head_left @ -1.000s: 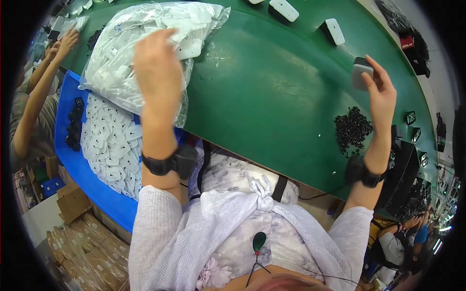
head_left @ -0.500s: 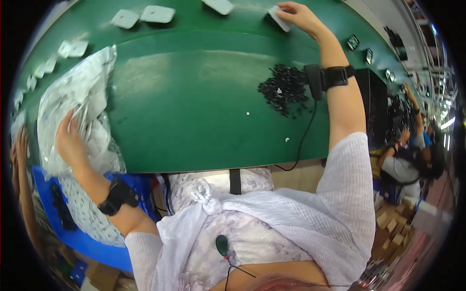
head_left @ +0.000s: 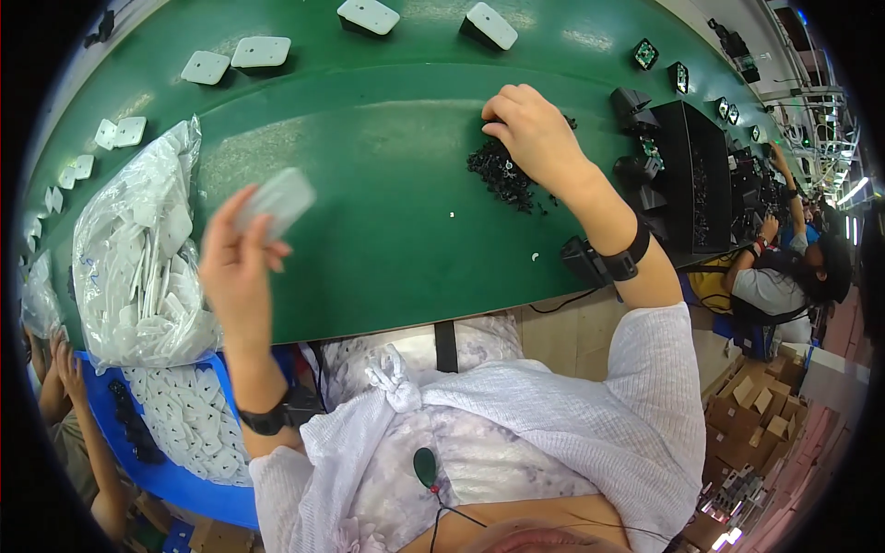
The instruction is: The person picks up a white plate and a black screw, inserts the screw into the plate, and then fits a black housing over the plate. The person then places the assembled unit onto the conveyor belt and repeats the process.
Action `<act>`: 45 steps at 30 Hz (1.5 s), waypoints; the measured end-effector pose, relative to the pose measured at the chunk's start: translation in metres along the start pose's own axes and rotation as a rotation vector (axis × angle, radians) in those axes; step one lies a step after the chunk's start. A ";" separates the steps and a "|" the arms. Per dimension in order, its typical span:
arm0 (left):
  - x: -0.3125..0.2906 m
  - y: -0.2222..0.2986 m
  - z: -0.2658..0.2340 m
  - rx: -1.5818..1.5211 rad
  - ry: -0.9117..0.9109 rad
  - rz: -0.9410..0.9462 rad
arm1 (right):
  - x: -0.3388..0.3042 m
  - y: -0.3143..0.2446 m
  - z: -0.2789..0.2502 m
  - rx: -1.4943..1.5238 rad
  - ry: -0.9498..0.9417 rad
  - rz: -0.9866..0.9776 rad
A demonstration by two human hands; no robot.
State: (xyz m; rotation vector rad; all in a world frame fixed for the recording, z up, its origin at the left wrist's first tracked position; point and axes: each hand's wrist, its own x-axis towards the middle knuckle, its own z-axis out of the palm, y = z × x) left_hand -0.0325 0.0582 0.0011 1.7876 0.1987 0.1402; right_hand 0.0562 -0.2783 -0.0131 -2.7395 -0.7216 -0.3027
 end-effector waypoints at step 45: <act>-0.024 -0.025 0.050 -0.086 -0.119 0.361 | 0.004 -0.024 -0.010 0.030 0.114 -0.058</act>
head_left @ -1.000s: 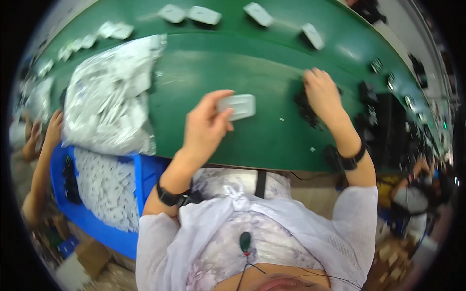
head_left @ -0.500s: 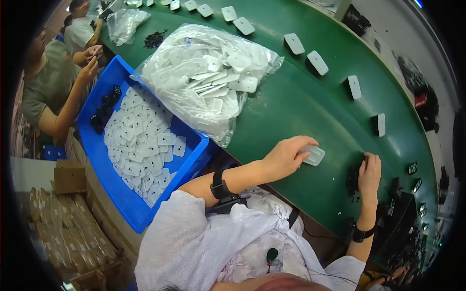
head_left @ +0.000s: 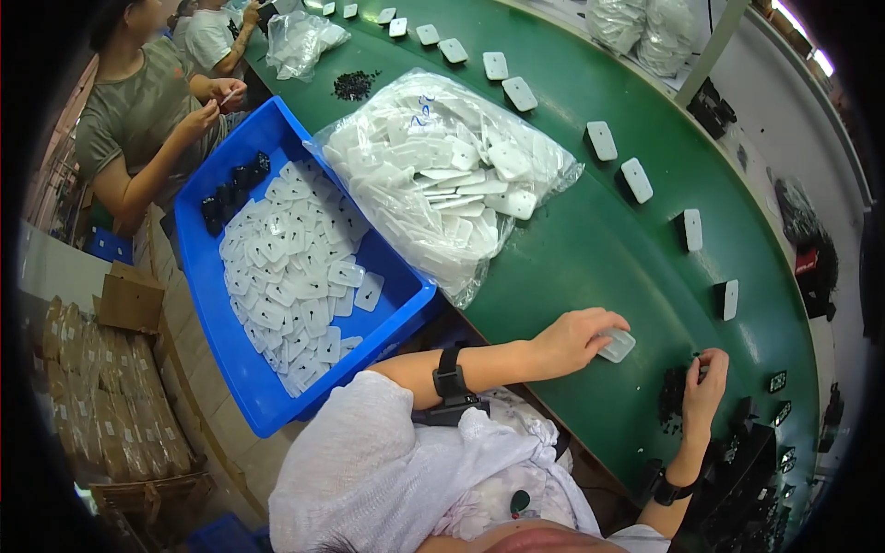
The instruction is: The person picks up a white plate and a black screw, inserts the screw into the plate, and then fits a black housing over the plate. The person then places the assembled unit onto the conveyor belt and repeats the process.
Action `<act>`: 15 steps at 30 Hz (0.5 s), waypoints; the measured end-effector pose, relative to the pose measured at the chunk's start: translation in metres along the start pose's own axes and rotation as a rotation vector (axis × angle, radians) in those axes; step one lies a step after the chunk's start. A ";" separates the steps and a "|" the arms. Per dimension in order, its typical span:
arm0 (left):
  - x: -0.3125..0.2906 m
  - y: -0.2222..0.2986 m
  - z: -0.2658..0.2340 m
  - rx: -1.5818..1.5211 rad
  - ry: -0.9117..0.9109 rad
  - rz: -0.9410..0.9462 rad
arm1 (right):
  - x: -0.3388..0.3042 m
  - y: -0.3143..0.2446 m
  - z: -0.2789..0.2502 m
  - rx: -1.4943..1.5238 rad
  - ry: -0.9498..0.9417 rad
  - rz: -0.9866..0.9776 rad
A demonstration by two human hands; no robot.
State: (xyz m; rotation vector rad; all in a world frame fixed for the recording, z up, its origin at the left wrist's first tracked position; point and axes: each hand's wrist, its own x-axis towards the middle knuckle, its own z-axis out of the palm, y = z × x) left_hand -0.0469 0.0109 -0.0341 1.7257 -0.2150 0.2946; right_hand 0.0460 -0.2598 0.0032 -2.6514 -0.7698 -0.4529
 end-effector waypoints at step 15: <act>0.023 0.008 0.020 0.109 0.038 0.187 | 0.003 -0.093 0.024 1.300 0.041 0.444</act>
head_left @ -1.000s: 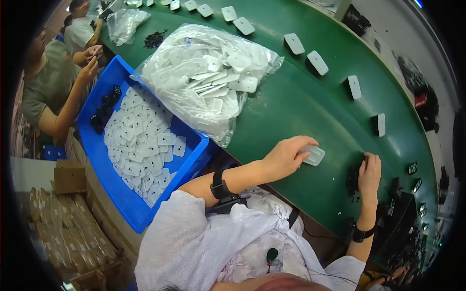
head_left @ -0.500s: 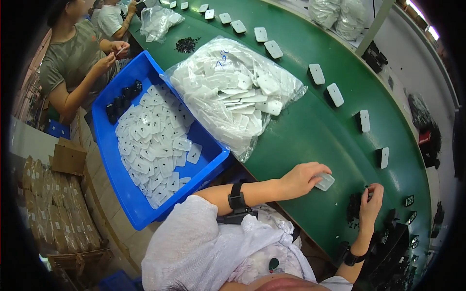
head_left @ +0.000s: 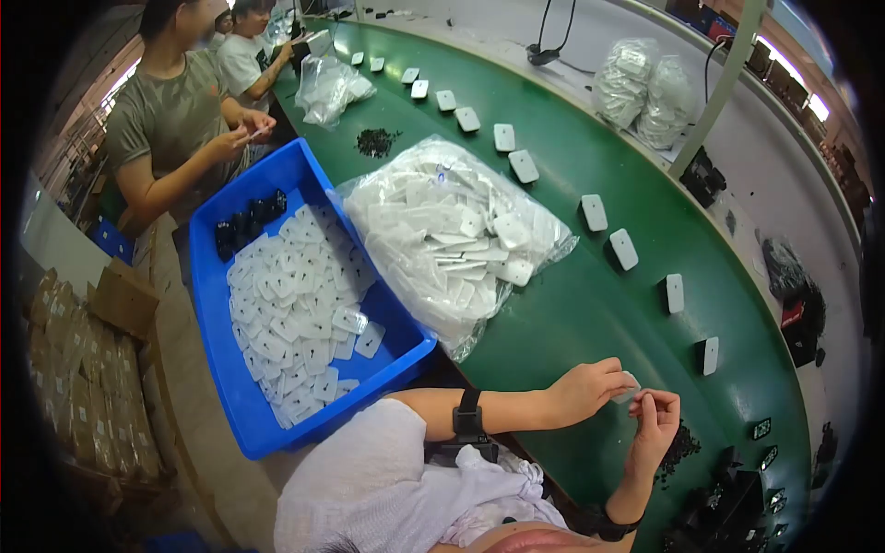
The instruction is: The person picks up a white plate and a black screw, inserts the screw into the plate, and then fits a black housing over the plate. The person then places the assembled unit onto the conveyor belt and repeats the process.
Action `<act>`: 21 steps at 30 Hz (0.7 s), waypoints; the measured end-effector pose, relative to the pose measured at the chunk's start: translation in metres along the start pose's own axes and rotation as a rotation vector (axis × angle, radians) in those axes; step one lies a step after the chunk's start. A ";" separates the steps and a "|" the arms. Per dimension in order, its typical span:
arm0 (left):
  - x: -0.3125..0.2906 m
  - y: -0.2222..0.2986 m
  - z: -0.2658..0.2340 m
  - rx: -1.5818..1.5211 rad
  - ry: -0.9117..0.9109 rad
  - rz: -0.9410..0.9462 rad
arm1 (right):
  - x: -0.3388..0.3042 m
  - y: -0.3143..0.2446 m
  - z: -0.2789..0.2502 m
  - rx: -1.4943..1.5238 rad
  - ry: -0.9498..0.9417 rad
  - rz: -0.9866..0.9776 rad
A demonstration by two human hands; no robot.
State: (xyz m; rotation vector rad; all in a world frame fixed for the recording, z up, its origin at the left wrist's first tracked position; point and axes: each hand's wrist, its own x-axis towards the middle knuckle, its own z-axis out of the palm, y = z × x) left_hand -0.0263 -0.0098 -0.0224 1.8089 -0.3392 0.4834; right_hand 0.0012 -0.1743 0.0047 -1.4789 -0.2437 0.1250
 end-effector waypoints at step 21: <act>0.039 -0.017 0.008 0.043 -0.196 0.033 | 0.018 0.022 -0.012 0.148 0.040 0.114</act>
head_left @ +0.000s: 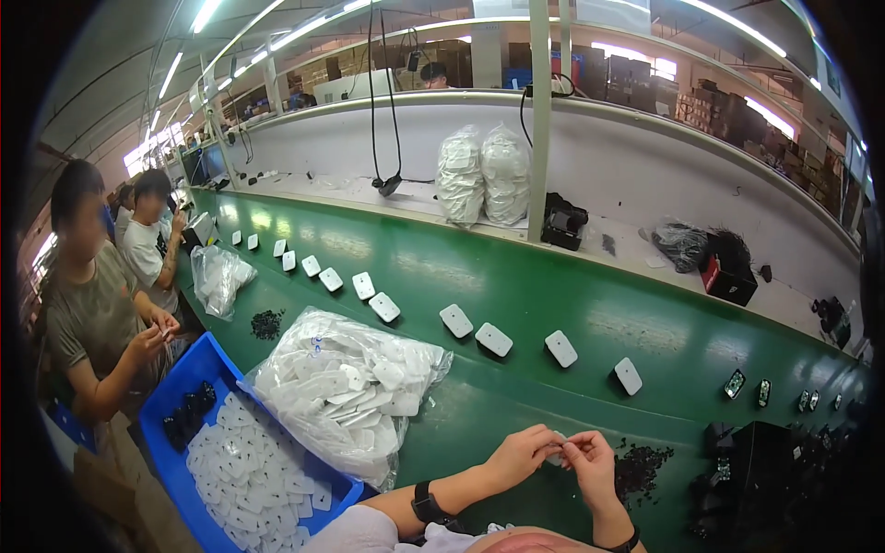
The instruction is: The person picks up a white plate and a black screw, inserts the screw into the plate, and then fits a black housing over the plate. The person then places the assembled unit onto the conveyor belt and repeats the process.
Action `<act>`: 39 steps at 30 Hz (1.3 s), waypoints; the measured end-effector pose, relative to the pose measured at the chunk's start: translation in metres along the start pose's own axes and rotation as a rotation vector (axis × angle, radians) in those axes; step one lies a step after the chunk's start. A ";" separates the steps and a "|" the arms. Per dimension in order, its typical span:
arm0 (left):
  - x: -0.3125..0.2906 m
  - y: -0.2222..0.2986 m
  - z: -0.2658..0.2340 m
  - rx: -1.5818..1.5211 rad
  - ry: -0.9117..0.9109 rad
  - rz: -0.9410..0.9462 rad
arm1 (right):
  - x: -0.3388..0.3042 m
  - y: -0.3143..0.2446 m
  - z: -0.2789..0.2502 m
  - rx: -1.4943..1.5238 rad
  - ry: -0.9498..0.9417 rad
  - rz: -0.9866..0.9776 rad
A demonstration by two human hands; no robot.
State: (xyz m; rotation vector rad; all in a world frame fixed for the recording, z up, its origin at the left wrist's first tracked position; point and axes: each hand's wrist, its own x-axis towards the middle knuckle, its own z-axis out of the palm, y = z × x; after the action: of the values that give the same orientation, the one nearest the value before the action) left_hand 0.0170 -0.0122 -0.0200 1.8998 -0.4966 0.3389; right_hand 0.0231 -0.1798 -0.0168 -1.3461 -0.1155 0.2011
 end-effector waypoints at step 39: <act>-0.008 -0.021 0.008 -0.799 -0.059 -0.618 | -0.004 -0.006 0.004 -0.751 0.136 -0.490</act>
State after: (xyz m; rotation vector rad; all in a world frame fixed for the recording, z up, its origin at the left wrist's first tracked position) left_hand 0.0205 -0.0111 -0.0435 1.1890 -0.0349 -0.2957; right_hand 0.0187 -0.1782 -0.0100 -2.0190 -0.4309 -0.3880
